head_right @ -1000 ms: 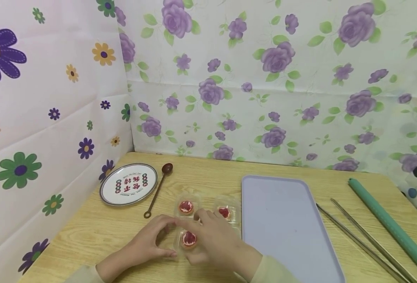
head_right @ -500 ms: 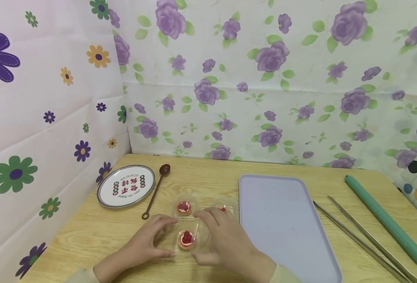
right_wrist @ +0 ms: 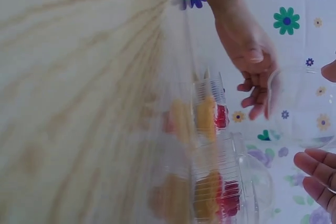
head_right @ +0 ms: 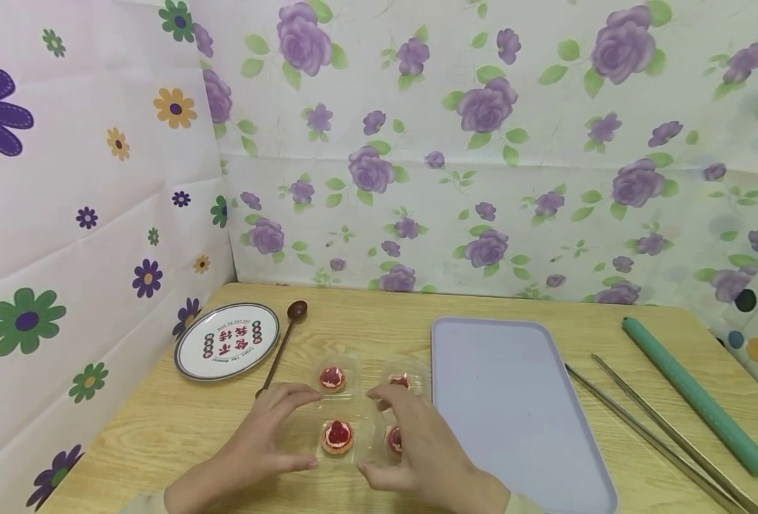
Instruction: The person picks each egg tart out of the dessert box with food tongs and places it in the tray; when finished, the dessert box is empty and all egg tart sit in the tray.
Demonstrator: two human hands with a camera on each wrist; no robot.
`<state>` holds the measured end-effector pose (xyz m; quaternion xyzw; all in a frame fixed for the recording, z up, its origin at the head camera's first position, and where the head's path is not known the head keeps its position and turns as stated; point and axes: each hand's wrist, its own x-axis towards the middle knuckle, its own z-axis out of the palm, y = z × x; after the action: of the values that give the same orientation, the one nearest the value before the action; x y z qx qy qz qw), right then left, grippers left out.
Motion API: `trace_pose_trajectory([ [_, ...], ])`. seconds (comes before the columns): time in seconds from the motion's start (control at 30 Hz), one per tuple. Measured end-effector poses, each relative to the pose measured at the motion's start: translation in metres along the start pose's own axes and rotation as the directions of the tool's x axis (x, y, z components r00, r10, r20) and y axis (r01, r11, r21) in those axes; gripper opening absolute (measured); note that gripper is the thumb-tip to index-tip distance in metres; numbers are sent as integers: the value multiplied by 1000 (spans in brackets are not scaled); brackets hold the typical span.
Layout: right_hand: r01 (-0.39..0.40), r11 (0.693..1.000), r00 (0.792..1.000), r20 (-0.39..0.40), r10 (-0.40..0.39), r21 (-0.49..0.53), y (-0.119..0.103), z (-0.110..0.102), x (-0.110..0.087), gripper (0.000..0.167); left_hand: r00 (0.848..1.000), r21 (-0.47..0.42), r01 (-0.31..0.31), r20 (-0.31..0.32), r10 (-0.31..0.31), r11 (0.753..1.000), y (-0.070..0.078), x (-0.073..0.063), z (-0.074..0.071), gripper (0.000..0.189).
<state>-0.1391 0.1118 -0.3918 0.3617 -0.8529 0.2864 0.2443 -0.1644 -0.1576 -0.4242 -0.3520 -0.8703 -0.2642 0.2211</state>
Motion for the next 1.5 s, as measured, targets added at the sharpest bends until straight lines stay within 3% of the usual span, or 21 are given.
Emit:
trace_pose_trajectory([
  [0.4,30,987,999,-42,-24,158,5,11,-4,83,993,-103,-44,105,55,994,26,9,2,98],
  [0.67,34,965,999,-43,-24,261,6,14,-7,80,992,-191,42,124,-18,981,33,14,6,91],
  [0.83,47,952,999,-25,-42,302,6,10,-9,81,993,-221,61,113,-36,973,35,16,3,85],
  [1.0,26,953,999,34,-39,303,4,4,-13,84,993,-135,37,117,-21,990,38,16,-5,85],
  [1.23,-42,975,988,155,8,217,-1,1,-19,82,985,-12,-5,175,7,1000,44,13,-19,82],
  [1.43,-98,976,957,286,39,194,-5,5,-23,79,967,39,-106,236,94,994,44,4,-24,75],
  [1.5,-46,988,958,286,2,148,-6,8,-25,78,963,44,-138,238,124,989,42,0,-23,73],
])
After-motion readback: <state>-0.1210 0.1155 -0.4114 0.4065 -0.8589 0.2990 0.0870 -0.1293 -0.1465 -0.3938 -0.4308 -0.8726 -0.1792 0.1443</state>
